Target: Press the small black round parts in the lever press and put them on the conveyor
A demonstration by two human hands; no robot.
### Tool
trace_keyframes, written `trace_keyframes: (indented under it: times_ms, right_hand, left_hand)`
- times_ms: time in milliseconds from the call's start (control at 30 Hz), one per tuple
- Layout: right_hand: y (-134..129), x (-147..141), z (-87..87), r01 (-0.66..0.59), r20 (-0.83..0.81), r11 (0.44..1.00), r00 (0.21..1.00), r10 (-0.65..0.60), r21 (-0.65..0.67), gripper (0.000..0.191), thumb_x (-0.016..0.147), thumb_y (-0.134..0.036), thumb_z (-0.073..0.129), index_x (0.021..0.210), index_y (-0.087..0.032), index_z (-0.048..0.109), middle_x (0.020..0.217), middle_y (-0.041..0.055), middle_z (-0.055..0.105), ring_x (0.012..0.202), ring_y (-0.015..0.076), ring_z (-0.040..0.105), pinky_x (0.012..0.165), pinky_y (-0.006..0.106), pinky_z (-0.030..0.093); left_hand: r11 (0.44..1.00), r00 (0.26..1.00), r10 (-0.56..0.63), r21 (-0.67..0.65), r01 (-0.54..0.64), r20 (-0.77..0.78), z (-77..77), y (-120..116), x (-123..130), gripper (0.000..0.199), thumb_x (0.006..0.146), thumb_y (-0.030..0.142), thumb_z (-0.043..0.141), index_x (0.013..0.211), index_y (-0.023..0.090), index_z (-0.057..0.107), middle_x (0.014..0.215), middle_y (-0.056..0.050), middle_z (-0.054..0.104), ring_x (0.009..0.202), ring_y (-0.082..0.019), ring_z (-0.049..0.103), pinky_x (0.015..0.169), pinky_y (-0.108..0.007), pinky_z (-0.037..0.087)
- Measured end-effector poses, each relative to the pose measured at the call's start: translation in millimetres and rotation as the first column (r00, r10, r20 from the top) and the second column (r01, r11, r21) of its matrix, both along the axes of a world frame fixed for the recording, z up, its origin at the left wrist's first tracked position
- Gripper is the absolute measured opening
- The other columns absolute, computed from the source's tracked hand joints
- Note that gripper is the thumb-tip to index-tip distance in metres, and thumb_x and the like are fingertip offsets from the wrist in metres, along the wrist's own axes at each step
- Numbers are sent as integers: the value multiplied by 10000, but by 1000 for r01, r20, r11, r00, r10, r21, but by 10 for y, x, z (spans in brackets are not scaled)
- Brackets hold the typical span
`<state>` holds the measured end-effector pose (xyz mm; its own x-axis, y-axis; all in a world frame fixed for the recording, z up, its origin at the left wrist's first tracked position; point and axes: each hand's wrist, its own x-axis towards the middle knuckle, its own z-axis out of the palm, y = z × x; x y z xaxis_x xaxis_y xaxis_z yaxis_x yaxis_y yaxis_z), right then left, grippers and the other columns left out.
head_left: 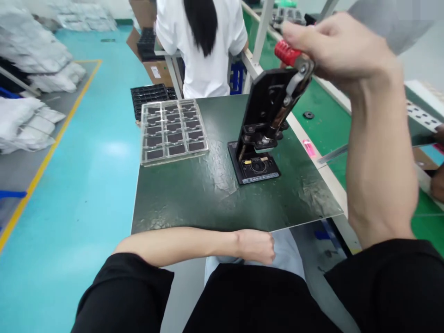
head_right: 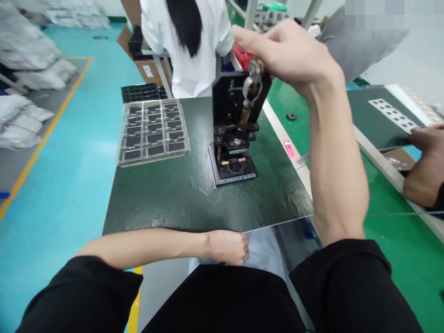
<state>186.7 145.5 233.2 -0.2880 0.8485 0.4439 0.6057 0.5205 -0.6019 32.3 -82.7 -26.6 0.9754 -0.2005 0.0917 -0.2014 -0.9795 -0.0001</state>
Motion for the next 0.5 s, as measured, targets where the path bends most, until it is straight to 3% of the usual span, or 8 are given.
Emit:
trace_keyframes:
  times_ms: [67, 167, 233, 333, 400, 500]
  right_hand:
    - [16, 159, -202, 197, -113, 978, 976, -188, 72, 613, 906, -679, 606, 638, -128, 638, 505, -69, 320, 477, 19, 287, 486, 244, 202]
    - [-413, 334, -739, 408, -359, 870, 884, -301, 275, 522, 954, -626, 622, 727, -158, 676, 586, -11, 487, 529, 79, 345, 521, 299, 268]
    - [-877, 345, -1171, 471, -336, 852, 859, -385, 230, 498, 950, -611, 646, 659, -208, 623, 531, -24, 425, 504, 107, 330, 501, 320, 246]
    - [-1482, 211, -1734, 461, -151, 884, 882, -447, 73, 420, 944, -561, 658, 733, -198, 656, 517, -68, 305, 472, 106, 281, 490, 300, 221]
    - [-1678, 97, -1964, 478, -101, 876, 877, -470, 67, 382, 935, -549, 660, 811, -190, 693, 536, -69, 326, 495, 117, 333, 516, 290, 272]
    - [-1653, -13, -2091, 485, -69, 867, 875, -480, 113, 384, 910, -570, 674, 894, -189, 723, 547, -56, 385, 550, 150, 418, 578, 300, 361]
  left_hand:
    - [1000, 1000, -7, 7, 7, -1, -32, 17, 31, 143, 799, 36, 670, 747, 165, 699, 584, -35, 625, 621, -192, 620, 609, -318, 422]
    - [1000, 1000, -5, 30, 5, -10, -66, 44, 55, 174, 805, 19, 672, 707, 161, 698, 582, -38, 639, 603, -192, 615, 592, -324, 413]
    - [999, 1000, -12, 40, 12, -17, -85, 68, 63, 193, 809, 17, 675, 678, 159, 694, 572, -40, 640, 594, -197, 612, 578, -330, 402]
    - [998, 999, -30, 52, 31, -20, -110, 113, 80, 194, 813, 16, 676, 681, 155, 704, 564, -41, 639, 596, -205, 610, 569, -335, 388]
    - [997, 999, -32, 69, 33, -17, -116, 144, 94, 187, 806, 6, 677, 694, 151, 714, 568, -46, 643, 598, -209, 604, 572, -339, 385]
    - [995, 1000, -30, 98, 30, -9, -107, 184, 109, 191, 809, 2, 672, 710, 158, 722, 599, -51, 663, 602, -211, 594, 589, -344, 397]
